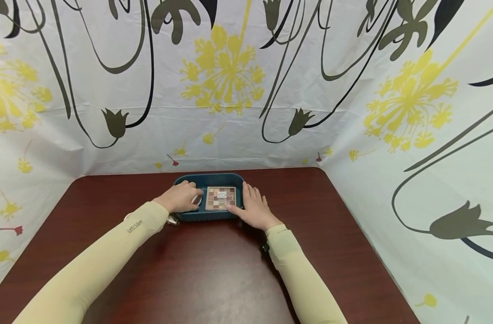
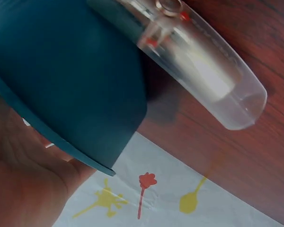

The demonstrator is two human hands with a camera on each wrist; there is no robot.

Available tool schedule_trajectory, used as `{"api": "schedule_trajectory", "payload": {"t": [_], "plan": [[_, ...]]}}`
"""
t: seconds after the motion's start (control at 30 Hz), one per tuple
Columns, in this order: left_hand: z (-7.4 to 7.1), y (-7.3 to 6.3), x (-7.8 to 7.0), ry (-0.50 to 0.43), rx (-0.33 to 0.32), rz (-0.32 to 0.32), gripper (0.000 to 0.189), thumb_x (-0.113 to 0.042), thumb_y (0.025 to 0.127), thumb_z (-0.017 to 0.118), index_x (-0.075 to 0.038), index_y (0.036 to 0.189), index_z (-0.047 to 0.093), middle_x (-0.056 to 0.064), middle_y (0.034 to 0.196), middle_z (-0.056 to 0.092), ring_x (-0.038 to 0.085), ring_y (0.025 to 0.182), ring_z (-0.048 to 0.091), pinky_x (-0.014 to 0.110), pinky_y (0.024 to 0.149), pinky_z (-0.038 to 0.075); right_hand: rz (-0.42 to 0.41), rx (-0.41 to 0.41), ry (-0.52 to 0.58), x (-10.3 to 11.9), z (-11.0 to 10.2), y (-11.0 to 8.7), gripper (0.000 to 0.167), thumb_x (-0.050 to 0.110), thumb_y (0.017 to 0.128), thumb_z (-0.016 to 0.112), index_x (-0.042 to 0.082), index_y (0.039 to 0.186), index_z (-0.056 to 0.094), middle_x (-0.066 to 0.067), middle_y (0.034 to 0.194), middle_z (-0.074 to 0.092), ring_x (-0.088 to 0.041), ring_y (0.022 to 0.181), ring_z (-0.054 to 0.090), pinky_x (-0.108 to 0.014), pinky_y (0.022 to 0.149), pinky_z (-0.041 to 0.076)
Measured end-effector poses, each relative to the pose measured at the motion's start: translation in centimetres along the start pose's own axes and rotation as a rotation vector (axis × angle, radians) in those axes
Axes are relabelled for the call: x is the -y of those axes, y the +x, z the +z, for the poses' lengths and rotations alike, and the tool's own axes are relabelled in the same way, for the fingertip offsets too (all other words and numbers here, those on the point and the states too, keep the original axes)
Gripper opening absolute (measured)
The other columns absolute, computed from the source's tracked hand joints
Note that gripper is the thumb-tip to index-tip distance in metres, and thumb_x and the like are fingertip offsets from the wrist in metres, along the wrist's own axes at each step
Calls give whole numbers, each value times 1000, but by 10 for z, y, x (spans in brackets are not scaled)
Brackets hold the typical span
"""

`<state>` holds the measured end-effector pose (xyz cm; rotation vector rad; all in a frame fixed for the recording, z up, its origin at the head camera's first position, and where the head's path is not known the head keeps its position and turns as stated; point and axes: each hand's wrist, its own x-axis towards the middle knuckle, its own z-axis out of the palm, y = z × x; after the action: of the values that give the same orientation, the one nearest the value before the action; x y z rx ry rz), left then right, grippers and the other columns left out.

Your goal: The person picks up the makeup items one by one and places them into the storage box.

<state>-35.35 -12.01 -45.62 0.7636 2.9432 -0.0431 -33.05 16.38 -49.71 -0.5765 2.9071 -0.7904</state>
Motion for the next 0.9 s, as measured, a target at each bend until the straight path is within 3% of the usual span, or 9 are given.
{"api": "schedule_trajectory", "payload": {"t": [0.2,0.6,0.9], "plan": [[6,7,6,10,33,15,36,-36,89,77,-17,119,72,6,105,62,26,99,54,45,86,52,0,-10,13,0,1,-1,108,76,90,49,12,163,2,-11,168,8,-34,153,7,-62,118,8],[5,9,14,-4,102,64,51,-32,94,73,-14,140,61,11,117,61,25,105,58,45,93,51,9,-6,6,3,0,-1,108,77,90,49,14,163,0,-10,168,7,-33,153,7,-61,118,8],[4,8,12,30,91,86,47,-28,94,73,-12,137,63,8,107,61,21,96,58,43,88,53,13,-7,6,4,0,-2,106,75,91,50,15,163,0,-11,168,7,-34,153,7,-61,118,7]]}}
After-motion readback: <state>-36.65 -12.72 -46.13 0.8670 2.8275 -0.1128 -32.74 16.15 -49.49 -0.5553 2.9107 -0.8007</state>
